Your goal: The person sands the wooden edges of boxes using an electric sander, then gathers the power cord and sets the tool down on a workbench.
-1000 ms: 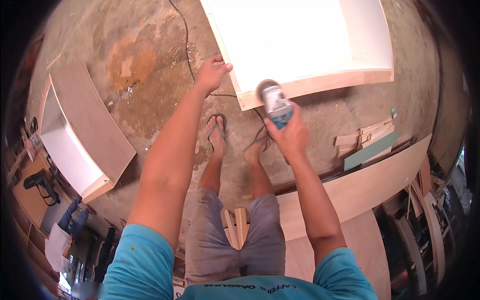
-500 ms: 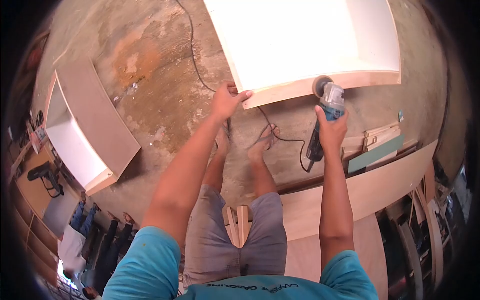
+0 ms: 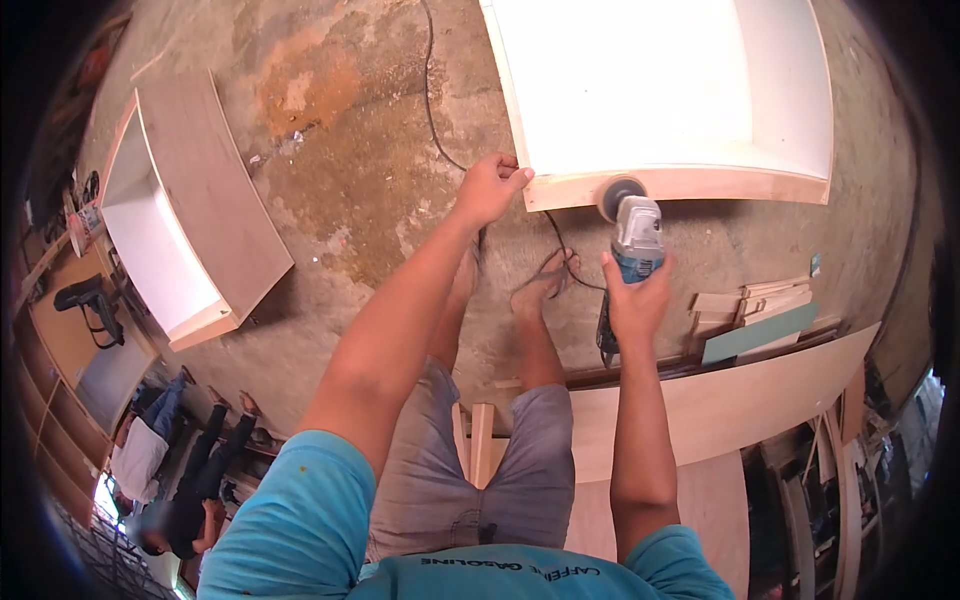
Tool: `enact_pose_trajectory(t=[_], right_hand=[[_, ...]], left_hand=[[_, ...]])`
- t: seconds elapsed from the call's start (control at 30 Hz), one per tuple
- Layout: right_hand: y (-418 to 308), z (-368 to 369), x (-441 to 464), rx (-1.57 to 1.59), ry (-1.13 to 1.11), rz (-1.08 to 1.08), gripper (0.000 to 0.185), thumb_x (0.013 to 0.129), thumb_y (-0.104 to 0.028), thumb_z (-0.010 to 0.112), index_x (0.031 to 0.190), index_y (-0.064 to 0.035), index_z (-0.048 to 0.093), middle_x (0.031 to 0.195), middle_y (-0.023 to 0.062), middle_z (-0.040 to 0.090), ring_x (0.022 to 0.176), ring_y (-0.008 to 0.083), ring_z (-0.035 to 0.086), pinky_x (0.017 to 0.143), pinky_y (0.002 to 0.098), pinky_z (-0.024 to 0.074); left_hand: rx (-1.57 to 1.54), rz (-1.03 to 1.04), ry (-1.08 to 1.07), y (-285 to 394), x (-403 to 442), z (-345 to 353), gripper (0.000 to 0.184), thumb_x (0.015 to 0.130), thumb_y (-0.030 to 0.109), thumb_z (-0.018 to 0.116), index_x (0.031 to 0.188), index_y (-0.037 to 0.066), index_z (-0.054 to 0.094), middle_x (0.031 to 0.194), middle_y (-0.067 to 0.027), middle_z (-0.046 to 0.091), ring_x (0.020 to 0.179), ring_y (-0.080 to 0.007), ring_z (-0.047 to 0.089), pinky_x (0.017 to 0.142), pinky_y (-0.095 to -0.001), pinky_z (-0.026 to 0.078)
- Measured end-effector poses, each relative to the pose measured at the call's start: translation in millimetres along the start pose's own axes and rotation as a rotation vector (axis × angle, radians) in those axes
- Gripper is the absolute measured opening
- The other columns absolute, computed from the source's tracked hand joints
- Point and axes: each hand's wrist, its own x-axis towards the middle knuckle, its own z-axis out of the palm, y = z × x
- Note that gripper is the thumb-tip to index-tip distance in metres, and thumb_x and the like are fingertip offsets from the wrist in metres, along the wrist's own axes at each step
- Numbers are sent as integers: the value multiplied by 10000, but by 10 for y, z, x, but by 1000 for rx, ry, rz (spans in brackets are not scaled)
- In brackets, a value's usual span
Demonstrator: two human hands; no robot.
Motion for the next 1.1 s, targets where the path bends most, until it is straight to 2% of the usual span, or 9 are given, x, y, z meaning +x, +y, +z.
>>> enact_pose_trajectory(t=[0.1, 0.3, 0.37, 0.43, 0.57, 0.63, 0.83, 0.93, 1.1], right_hand=[[-160, 80, -70, -33, -79, -90, 809, 767, -369, 912, 1387, -34, 515, 1116, 263, 712, 1026, 458, 700, 845, 501, 546], [-318, 282, -178, -94, -221, -208, 817, 777, -346, 893, 1420, -31, 498, 1168, 247, 705, 1033, 434, 705, 840, 486, 564], [-369, 335, -205, -117, -250, -208, 818, 783, -338, 886, 1427, -25, 492, 1183, 245, 701, 1035, 432, 705, 837, 485, 568], [-408, 373, -235, -140, -267, -208, 817, 787, -333, 881, 1430, -21, 488, 1183, 245, 702, 1031, 434, 706, 831, 487, 570], [-483, 450, -292, -165, -255, -190, 808, 791, -332, 876, 1428, -23, 487, 1145, 249, 711, 1007, 447, 706, 816, 500, 564], [-531, 485, -306, -148, -231, -179, 802, 788, -344, 878, 1421, -32, 497, 1115, 256, 715, 986, 460, 705, 807, 512, 556], [-596, 546, -305, -152, -208, -159, 811, 783, -374, 885, 1414, -38, 503, 1081, 275, 719, 971, 477, 703, 807, 526, 543], [-637, 587, -318, -183, -190, -116, 801, 788, -386, 884, 1398, -32, 504, 1074, 282, 717, 980, 479, 700, 813, 525, 541], [-565, 579, -336, -143, -146, -26, 805, 795, -384, 878, 1401, -22, 492, 1135, 272, 700, 1002, 469, 697, 831, 526, 541]], left_hand=[[-188, 121, -49, -157, -28, -57, 483, 976, 277, 732, 1274, -85, 615, 1195, -209, 734, 1082, -265, 715, 975, -372, 545], [-198, -52, 76, -685, -833, -363, 465, 997, 224, 690, 1333, -77, 574, 1270, -219, 695, 1183, -260, 676, 1009, -395, 532], [-60, -11, 71, -942, -1254, -448, 440, 991, 200, 672, 1330, -63, 573, 1248, -264, 690, 1182, -328, 682, 1009, -416, 527], [120, -124, 43, -1226, -1713, -497, 428, 980, 219, 680, 1301, -48, 585, 1253, -318, 663, 1182, -422, 663, 1003, -459, 520], [470, -153, -75, -1430, -2642, -467, 481, 935, 287, 717, 1278, -26, 592, 1199, -299, 670, 1121, -484, 644, 959, -509, 524], [576, -228, -245, -1286, -3007, -513, 505, 888, 285, 746, 1283, 6, 603, 1245, -259, 656, 1186, -445, 619, 1003, -513, 498], [748, 24, -281, -1293, -3716, -499, 536, 847, 326, 772, 1290, 66, 622, 1409, -163, 571, 1394, -364, 462, 1145, -553, 359], [610, -101, -197, -1385, -3662, -485, 535, 853, 345, 765, 1292, 71, 629, 1404, -158, 576, 1401, -366, 456, 1157, -548, 344], [684, -45, -160, -1367, -3622, -460, 486, 847, 334, 768, 1249, 93, 642, 1365, -140, 592, 1350, -354, 496, 1109, -519, 382]])
